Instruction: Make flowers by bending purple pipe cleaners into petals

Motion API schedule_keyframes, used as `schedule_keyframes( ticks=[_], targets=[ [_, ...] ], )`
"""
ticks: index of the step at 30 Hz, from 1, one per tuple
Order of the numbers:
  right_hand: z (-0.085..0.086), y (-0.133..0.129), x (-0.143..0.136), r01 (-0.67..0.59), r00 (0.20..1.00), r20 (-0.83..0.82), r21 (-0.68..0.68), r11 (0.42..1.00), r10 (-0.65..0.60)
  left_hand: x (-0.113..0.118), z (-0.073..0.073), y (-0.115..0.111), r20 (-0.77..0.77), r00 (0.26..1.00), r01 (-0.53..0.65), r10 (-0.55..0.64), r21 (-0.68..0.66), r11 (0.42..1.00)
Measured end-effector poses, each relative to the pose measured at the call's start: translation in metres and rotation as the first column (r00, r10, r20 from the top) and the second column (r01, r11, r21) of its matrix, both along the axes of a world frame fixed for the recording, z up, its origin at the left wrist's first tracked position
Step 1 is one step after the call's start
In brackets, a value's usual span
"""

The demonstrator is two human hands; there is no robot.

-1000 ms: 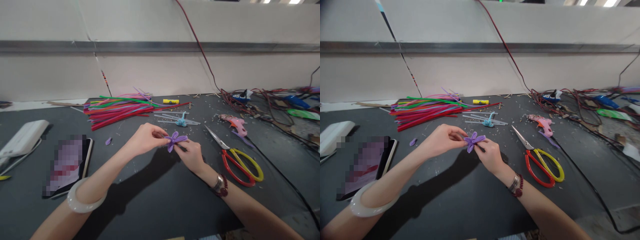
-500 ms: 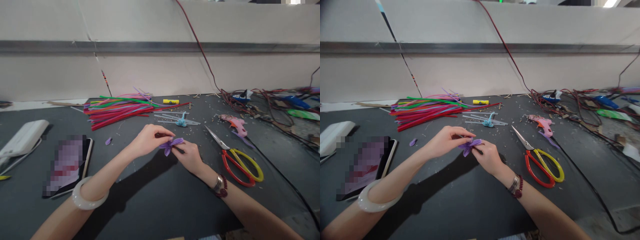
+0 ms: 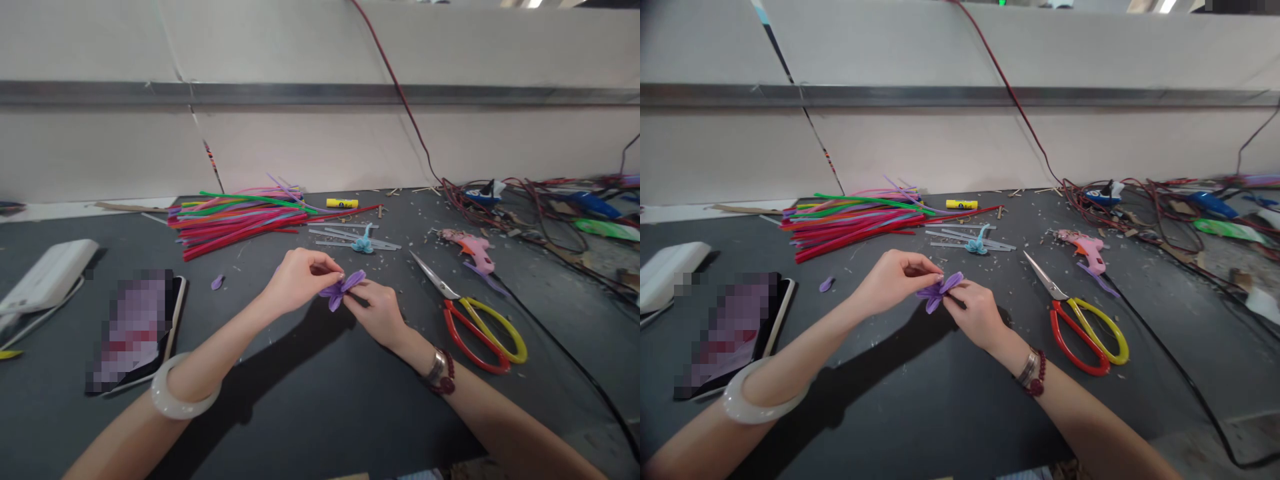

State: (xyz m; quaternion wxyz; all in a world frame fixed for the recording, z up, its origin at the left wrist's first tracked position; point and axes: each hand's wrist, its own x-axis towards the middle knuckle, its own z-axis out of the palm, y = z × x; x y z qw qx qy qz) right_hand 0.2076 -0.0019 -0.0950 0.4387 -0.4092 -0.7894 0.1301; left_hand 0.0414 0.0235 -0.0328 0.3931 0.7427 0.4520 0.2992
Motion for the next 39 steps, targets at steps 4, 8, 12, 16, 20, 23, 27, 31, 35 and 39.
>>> schedule_keyframes(
  ticks=[4, 8, 12, 16, 20, 23, 27, 31, 35, 39],
  targets=[
    [-0.001, 0.0, 0.0, -0.002, 1.0, 0.002, 0.005, 1.0, 0.002, 0.0, -0.002, -0.001, -0.014, 1.0, -0.001, 0.001, 0.018, 1.0],
    [-0.002, 0.0, 0.0, -0.005, 1.0, 0.005, 0.015, 1.0, 0.005, 0.002, -0.004, -0.001, 0.013, 1.0, 0.017, -0.017, 0.01, 1.0],
    [-0.004, 0.0, 0.001, 0.01, 1.0, 0.001, 0.012, 1.0, -0.01, 0.001, -0.004, 0.0, -0.014, 0.999, 0.048, -0.048, 0.021, 0.999],
    [-0.005, 0.001, 0.001, 0.012, 1.0, 0.005, -0.002, 1.0, -0.012, -0.001, 0.002, 0.001, -0.04, 0.991, 0.13, -0.127, 0.095, 0.987],
    [-0.006, 0.001, 0.0, -0.046, 0.998, 0.037, -0.022, 0.999, 0.047, -0.001, 0.009, -0.001, -0.031, 0.958, 0.285, -0.284, 0.123, 0.951],
    [-0.005, 0.0, 0.0, -0.098, 0.995, 0.028, -0.049, 0.994, 0.099, -0.001, 0.01, -0.001, -0.038, 0.935, 0.355, -0.353, 0.088, 0.931],
    [-0.002, -0.001, -0.001, -0.128, 0.992, -0.011, -0.116, 0.985, 0.127, -0.001, 0.008, 0.002, 0.005, 0.955, 0.296, -0.296, 0.036, 0.955],
    [-0.001, -0.002, -0.001, -0.128, 0.991, -0.049, -0.166, 0.978, 0.121, -0.001, 0.004, 0.004, 0.078, 0.977, 0.196, -0.197, 0.016, 0.98],
    [0.0, -0.002, -0.001, -0.099, 0.995, -0.038, -0.194, 0.976, 0.094, 0.001, 0.002, 0.002, 0.08, 0.987, 0.136, -0.139, 0.038, 0.99],
    [0.001, -0.002, -0.001, -0.095, 0.995, -0.062, -0.205, 0.974, 0.084, 0.004, 0.002, 0.0, 0.084, 0.992, 0.083, -0.093, 0.114, 0.99]
  ],
)
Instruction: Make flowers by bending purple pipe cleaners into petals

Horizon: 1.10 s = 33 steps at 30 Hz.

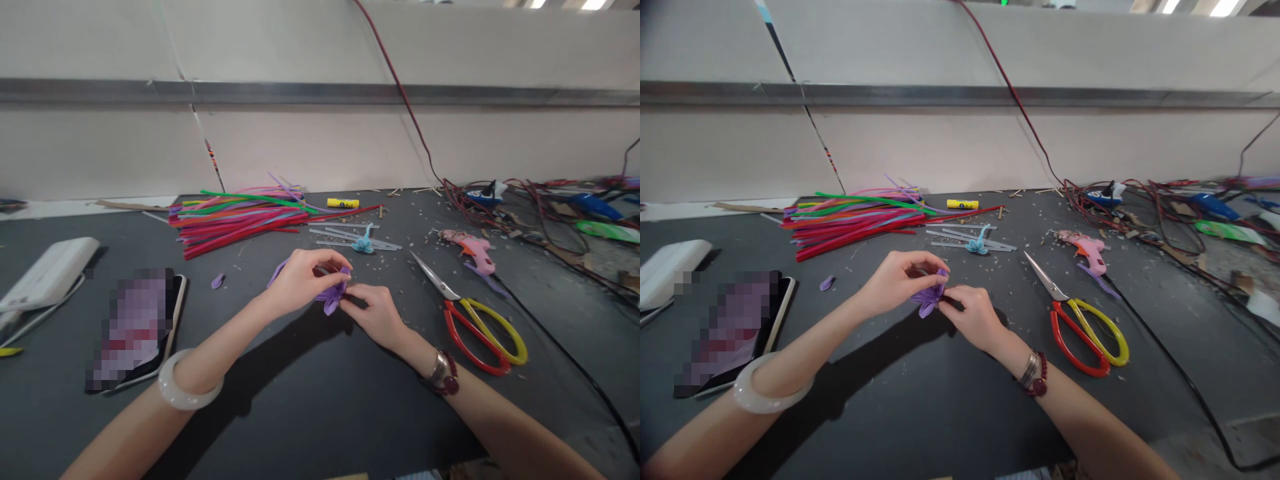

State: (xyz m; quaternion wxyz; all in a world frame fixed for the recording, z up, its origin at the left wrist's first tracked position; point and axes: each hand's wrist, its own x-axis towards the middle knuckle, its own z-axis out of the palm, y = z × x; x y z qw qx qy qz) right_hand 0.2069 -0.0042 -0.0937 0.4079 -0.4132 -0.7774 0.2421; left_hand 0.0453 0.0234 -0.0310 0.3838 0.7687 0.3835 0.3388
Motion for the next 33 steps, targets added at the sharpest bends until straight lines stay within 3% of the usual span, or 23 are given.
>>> schedule_keyframes(
  ticks=[6, 15, 21, 24, 28, 30, 33],
  targets=[
    [0.001, 0.001, 0.0, -0.007, 0.998, -0.067, -0.064, 0.998, 0.003, -0.002, -0.002, 0.001, -0.021, 0.998, 0.066, -0.065, 0.038, 0.997],
    [0.001, 0.001, 0.0, -0.025, 0.997, -0.08, -0.113, 0.993, 0.016, -0.004, -0.008, 0.009, 0.036, 0.99, 0.142, -0.138, -0.163, 0.976],
    [0.0, 0.002, 0.0, 0.032, 0.994, -0.099, -0.042, 0.999, -0.036, -0.013, -0.003, 0.016, 0.056, 0.998, 0.042, -0.031, -0.204, 0.978],
    [-0.001, 0.004, 0.001, 0.112, 0.986, -0.123, 0.013, 0.994, -0.11, -0.022, 0.006, 0.018, 0.008, 0.999, 0.033, -0.033, -0.338, 0.941],
    [-0.002, 0.004, 0.002, 0.154, 0.98, -0.137, 0.043, 0.987, -0.147, -0.021, 0.012, 0.014, -0.031, 0.987, 0.125, -0.158, -0.471, 0.873],
    [-0.001, 0.004, 0.003, 0.156, 0.98, -0.136, 0.051, 0.986, -0.148, -0.017, 0.01, 0.01, -0.003, 0.985, 0.152, -0.172, -0.463, 0.873],
    [0.0, 0.004, 0.003, 0.152, 0.979, -0.146, 0.053, 0.987, -0.143, -0.011, 0.006, 0.008, -0.001, 0.993, 0.115, -0.122, -0.331, 0.937]
  ],
)
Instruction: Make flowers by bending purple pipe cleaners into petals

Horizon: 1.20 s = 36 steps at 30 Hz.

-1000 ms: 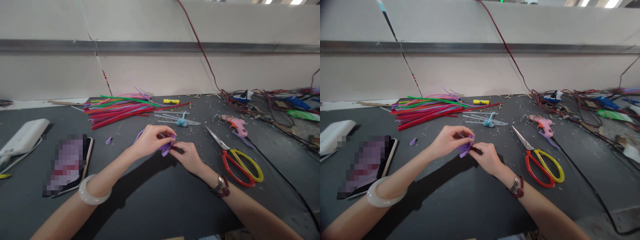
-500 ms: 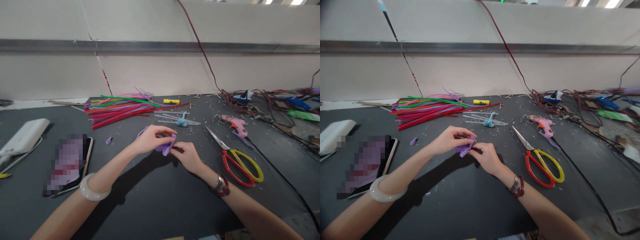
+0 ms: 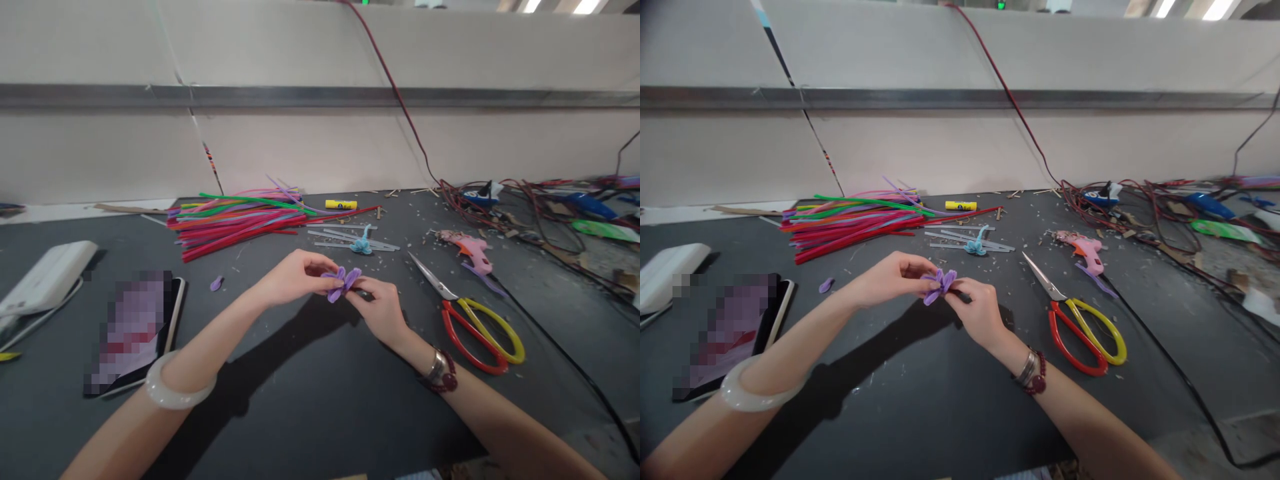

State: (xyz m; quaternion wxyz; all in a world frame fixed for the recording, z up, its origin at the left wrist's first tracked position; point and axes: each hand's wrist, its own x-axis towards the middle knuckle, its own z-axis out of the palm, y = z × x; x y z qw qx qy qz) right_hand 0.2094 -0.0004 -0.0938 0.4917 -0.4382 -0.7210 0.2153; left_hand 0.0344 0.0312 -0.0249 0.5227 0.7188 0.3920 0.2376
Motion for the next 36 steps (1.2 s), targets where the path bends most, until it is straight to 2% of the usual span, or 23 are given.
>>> schedule_keyframes(
  ticks=[2, 4, 9, 13, 18, 20, 23, 25, 27, 29, 32, 36],
  targets=[
    [0.001, 0.0, 0.0, -0.005, 1.0, -0.011, -0.001, 1.0, 0.005, 0.002, -0.002, 0.0, -0.011, 0.999, -0.049, 0.05, 0.127, 0.991],
    [0.001, 0.0, -0.001, -0.019, 1.0, -0.012, -0.007, 1.0, 0.019, 0.002, -0.003, 0.0, -0.019, 0.997, -0.075, 0.08, 0.187, 0.979],
    [0.003, -0.001, -0.001, -0.051, 0.999, -0.009, -0.02, 0.998, 0.051, 0.007, -0.006, -0.002, -0.039, 0.991, -0.119, 0.13, 0.206, 0.971],
    [0.001, -0.002, -0.001, -0.013, 1.0, 0.005, -0.042, 0.999, 0.013, 0.014, -0.012, -0.008, -0.007, 0.977, -0.204, 0.215, 0.288, 0.936],
    [0.001, -0.003, -0.002, 0.026, 1.0, 0.018, -0.037, 0.999, -0.026, 0.02, -0.017, -0.012, 0.065, 0.956, -0.293, 0.287, 0.295, 0.909],
    [0.002, -0.002, -0.002, 0.059, 0.998, 0.018, -0.017, 0.998, -0.059, 0.018, -0.017, -0.008, 0.084, 0.959, -0.284, 0.271, 0.232, 0.93],
    [0.004, 0.0, 0.0, 0.149, 0.989, -0.007, 0.027, 0.988, -0.149, 0.01, -0.014, -0.001, 0.103, 0.965, -0.242, 0.242, -0.02, 0.97],
    [0.004, 0.001, 0.001, 0.202, 0.979, -0.02, 0.054, 0.978, -0.201, 0.004, -0.01, 0.002, 0.109, 0.97, -0.195, 0.217, -0.187, 0.963],
    [0.003, 0.002, 0.001, 0.224, 0.975, -0.019, 0.077, 0.972, -0.223, 0.001, -0.006, 0.003, 0.136, 0.975, -0.129, 0.175, -0.293, 0.947],
    [0.003, 0.002, 0.002, 0.227, 0.974, -0.013, 0.099, 0.969, -0.227, 0.002, -0.003, 0.001, 0.178, 0.97, -0.088, 0.163, -0.364, 0.927],
    [0.002, 0.001, 0.002, 0.241, 0.97, -0.009, 0.121, 0.963, -0.242, 0.011, -0.005, -0.006, 0.227, 0.947, -0.108, 0.226, -0.44, 0.892],
    [0.002, 0.002, 0.003, 0.269, 0.963, -0.013, 0.116, 0.956, -0.269, 0.027, -0.018, -0.015, 0.295, 0.895, -0.164, 0.334, -0.479, 0.862]
  ],
)
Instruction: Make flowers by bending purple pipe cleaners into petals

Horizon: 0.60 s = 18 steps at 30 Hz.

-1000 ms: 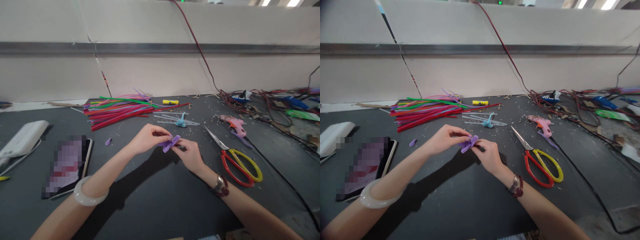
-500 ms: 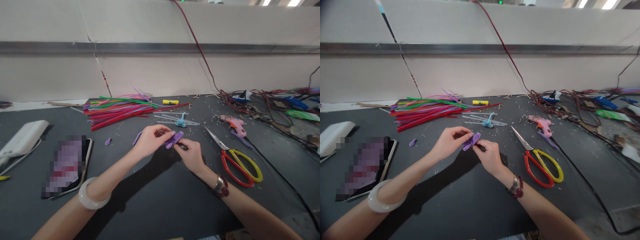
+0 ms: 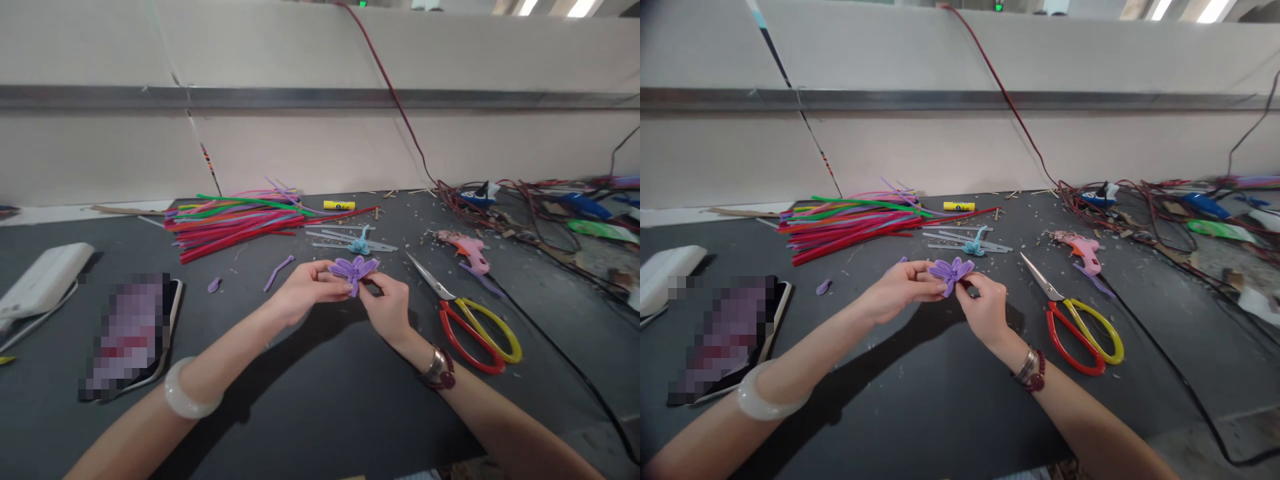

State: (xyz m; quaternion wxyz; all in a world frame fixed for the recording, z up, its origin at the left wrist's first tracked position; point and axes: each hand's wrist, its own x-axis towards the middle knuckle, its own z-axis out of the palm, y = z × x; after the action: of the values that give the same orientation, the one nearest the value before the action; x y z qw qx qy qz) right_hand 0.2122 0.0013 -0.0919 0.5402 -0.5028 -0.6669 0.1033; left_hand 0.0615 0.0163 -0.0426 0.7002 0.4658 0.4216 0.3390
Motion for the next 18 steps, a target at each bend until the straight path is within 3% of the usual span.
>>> schedule_keyframes(
  ticks=[3, 5, 10, 14, 18],
  targets=[
    [-0.001, 0.001, 0.001, -0.011, 1.0, -0.002, -0.014, 1.0, 0.011, 0.005, -0.011, -0.002, 0.033, 0.999, -0.022, 0.018, 0.117, 0.993],
    [-0.001, 0.001, 0.001, -0.019, 1.0, -0.017, -0.018, 1.0, 0.019, 0.001, -0.012, 0.002, -0.028, 1.0, -0.005, 0.012, 0.219, 0.976],
    [0.0, 0.001, 0.001, -0.031, 0.997, -0.07, -0.033, 0.999, 0.028, -0.014, 0.005, 0.011, -0.213, 0.973, 0.001, 0.085, 0.374, 0.927],
    [0.001, 0.001, 0.001, -0.026, 0.997, -0.078, -0.029, 0.999, 0.023, -0.013, 0.01, 0.009, -0.285, 0.955, 0.036, 0.079, 0.377, 0.926],
    [0.0, 0.002, 0.001, -0.035, 0.993, -0.111, -0.042, 0.999, 0.03, -0.008, 0.004, 0.006, -0.217, 0.975, 0.026, 0.039, 0.291, 0.956]
  ],
)
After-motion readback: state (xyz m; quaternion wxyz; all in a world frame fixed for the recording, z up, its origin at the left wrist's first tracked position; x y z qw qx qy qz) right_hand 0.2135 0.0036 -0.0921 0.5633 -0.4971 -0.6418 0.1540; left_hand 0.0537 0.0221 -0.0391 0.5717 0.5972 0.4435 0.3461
